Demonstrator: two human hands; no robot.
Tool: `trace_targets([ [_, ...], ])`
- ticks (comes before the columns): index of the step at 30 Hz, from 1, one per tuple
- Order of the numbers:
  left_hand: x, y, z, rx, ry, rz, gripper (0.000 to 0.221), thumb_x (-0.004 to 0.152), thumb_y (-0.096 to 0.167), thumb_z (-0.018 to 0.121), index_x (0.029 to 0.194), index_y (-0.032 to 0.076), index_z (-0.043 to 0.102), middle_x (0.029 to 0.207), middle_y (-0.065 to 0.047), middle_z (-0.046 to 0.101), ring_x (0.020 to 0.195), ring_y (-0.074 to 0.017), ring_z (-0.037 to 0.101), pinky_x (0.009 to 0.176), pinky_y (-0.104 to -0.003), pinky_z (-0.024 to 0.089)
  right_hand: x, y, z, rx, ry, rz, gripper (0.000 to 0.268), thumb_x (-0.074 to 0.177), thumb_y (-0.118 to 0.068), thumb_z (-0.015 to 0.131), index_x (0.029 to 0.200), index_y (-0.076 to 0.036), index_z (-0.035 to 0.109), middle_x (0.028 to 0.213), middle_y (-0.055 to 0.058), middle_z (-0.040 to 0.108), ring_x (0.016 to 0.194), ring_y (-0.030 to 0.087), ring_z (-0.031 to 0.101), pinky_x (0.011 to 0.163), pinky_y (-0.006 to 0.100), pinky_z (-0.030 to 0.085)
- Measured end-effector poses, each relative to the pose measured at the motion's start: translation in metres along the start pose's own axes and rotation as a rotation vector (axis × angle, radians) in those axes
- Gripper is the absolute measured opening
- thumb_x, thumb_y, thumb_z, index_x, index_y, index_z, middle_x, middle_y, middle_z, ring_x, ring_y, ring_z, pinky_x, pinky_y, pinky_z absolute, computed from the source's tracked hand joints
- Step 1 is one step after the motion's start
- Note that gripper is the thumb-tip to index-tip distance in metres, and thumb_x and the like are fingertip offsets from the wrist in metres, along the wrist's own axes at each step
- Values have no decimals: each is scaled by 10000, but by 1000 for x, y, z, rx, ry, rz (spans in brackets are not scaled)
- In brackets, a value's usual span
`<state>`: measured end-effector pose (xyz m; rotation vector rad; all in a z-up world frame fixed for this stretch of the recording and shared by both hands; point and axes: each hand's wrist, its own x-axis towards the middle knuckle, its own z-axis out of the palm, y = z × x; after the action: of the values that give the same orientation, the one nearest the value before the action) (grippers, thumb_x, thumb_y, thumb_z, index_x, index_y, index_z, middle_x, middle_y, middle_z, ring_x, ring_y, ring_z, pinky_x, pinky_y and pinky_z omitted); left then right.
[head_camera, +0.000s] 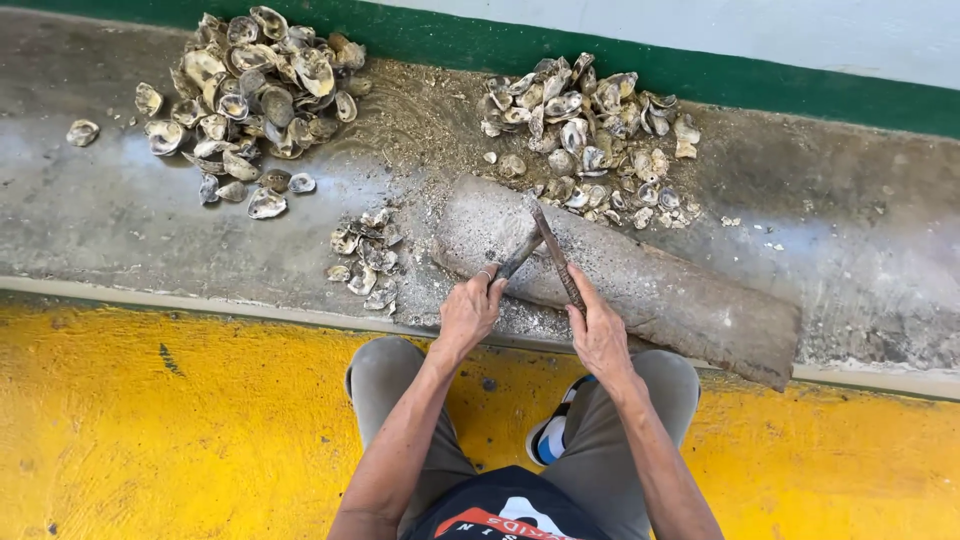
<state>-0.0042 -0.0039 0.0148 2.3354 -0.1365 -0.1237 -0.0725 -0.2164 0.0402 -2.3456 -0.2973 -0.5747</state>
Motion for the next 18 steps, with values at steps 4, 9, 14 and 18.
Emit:
trace_targets([
  [4, -2, -5, 5, -25, -23, 8, 454, 1023, 405, 515, 1350, 109, 623, 755, -222, 731, 713, -391, 745, 672, -524, 576, 8, -15, -11, 112, -213, 440, 634, 928, -84, 636, 1516, -213, 438, 921, 204, 714, 764, 273, 725, 718, 446, 555],
  [9, 6, -12, 12, 5, -115, -62, 473, 1062, 405, 473, 1388, 85, 594, 695, -163, 729, 570, -349, 690, 504, -506, 567, 1, -4, -21, 145, -74, 479, 559, 992, -104, 620, 1526, -211, 496, 973, 96, 770, 546, 199, 627, 435, 350, 542],
  [14, 6, -13, 11, -41, -43, 6, 464, 1040, 387, 501, 1352, 65, 624, 682, -172, 723, 542, -282, 702, 494, -451, 574, -8, 15, -10, 73, 228, 63, 574, 1032, -53, 636, 1565, -170, 458, 924, 90, 751, 662, 132, 674, 568, 284, 566],
  [18, -3, 3, -5, -76, 24, 72, 440, 1011, 345, 534, 1335, 70, 645, 676, -221, 716, 616, -368, 722, 594, -498, 562, -10, 2, 6, -199, -119, 229, 630, 931, -55, 692, 1528, -186, 538, 824, 154, 743, 646, 256, 691, 705, 397, 581],
])
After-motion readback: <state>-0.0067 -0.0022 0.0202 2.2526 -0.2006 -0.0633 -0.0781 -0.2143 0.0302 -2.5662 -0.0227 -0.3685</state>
